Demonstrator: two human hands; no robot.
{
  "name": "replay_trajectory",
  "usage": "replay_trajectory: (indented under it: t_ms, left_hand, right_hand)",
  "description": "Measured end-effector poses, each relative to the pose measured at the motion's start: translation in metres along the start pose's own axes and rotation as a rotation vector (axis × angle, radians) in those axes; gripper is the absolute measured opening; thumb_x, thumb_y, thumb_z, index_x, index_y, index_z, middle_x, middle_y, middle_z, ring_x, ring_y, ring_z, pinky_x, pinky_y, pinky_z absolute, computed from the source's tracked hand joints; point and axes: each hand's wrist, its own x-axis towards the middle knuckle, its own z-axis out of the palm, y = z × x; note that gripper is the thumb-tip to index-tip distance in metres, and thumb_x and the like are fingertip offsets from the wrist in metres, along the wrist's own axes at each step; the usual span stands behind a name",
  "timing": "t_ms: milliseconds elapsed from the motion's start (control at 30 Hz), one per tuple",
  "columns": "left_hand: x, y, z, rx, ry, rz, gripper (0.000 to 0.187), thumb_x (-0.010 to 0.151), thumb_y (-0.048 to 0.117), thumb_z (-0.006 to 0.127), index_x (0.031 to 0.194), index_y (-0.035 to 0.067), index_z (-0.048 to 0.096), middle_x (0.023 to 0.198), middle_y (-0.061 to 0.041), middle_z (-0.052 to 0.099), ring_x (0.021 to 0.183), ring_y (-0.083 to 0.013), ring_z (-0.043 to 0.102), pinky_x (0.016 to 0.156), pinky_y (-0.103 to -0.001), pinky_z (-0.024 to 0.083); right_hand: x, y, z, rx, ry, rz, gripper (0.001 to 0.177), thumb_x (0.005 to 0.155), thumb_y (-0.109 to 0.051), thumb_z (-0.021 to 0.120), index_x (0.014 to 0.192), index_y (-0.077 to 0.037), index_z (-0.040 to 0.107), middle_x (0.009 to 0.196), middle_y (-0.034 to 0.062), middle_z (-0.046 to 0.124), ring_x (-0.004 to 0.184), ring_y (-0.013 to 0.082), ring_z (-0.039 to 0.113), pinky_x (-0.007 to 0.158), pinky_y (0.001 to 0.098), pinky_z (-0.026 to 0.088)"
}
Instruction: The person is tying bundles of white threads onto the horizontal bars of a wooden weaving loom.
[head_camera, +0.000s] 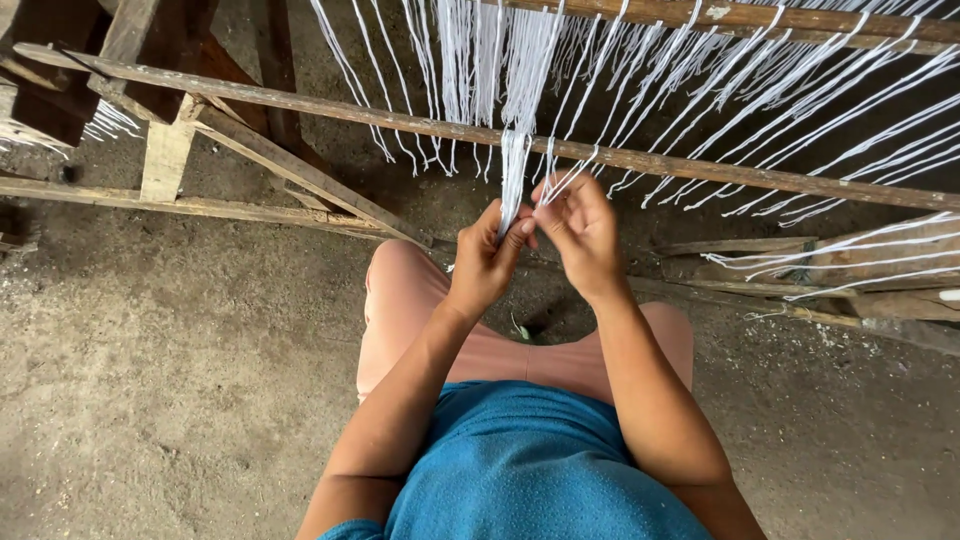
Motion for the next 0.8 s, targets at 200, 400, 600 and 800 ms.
replay_trajectory:
  t_ms: [200, 400, 600, 800]
  left_hand:
    - [-0.005, -0.002, 0.001, -0.109, 0.008, -0.042, 0.013, 0.105, 0.023, 0.058, 0.102, 0.011, 0.062, 0.066, -0.004, 0.071, 0.052, -0.0111, 0.048, 0.054, -0.026, 0.038]
    - [-0.004, -0.013, 0.006, -0.198, 0.127, -0.067, 0.012, 0.110, 0.015, 0.049, 0.108, 0.005, 0.054, 0.072, -0.013, 0.071, 0.048, -0.0136, 0.054, 0.050, -0.025, 0.042]
    - [0.000, -0.024, 0.004, -0.071, 0.180, -0.014, 0.009, 0.109, 0.012, 0.051, 0.106, 0.005, 0.057, 0.070, -0.011, 0.068, 0.050, -0.0125, 0.050, 0.051, -0.026, 0.041]
    - [0.001, -0.018, 0.005, -0.035, 0.219, -0.004, 0.006, 0.108, 0.012, 0.052, 0.105, 0.009, 0.056, 0.069, -0.006, 0.066, 0.054, -0.0109, 0.045, 0.055, -0.026, 0.039]
  right_hand:
    - [-0.008, 0.030, -0.021, -0.184, 0.046, -0.062, 0.009, 0.102, -0.001, 0.064, 0.093, 0.003, 0.065, 0.088, 0.0180, 0.068, 0.074, 0.0192, 0.069, 0.069, 0.0338, 0.059]
    - [-0.013, 0.003, 0.002, 0.075, 0.087, 0.043, 0.013, 0.105, -0.015, 0.059, 0.101, -0.003, 0.062, 0.107, 0.0167, 0.067, 0.100, 0.0203, 0.066, 0.093, 0.0338, 0.053]
    - [-0.014, 0.007, -0.023, 0.575, -0.053, 0.117, 0.018, 0.107, -0.026, 0.051, 0.102, -0.008, 0.049, 0.081, 0.0138, 0.058, 0.085, 0.0260, 0.062, 0.097, 0.0462, 0.051]
    - [0.008, -0.009, -0.049, 0.631, -0.062, 0.130, 0.012, 0.101, -0.016, 0.053, 0.096, -0.006, 0.059, 0.084, 0.0128, 0.056, 0.074, 0.0225, 0.056, 0.075, 0.0435, 0.052]
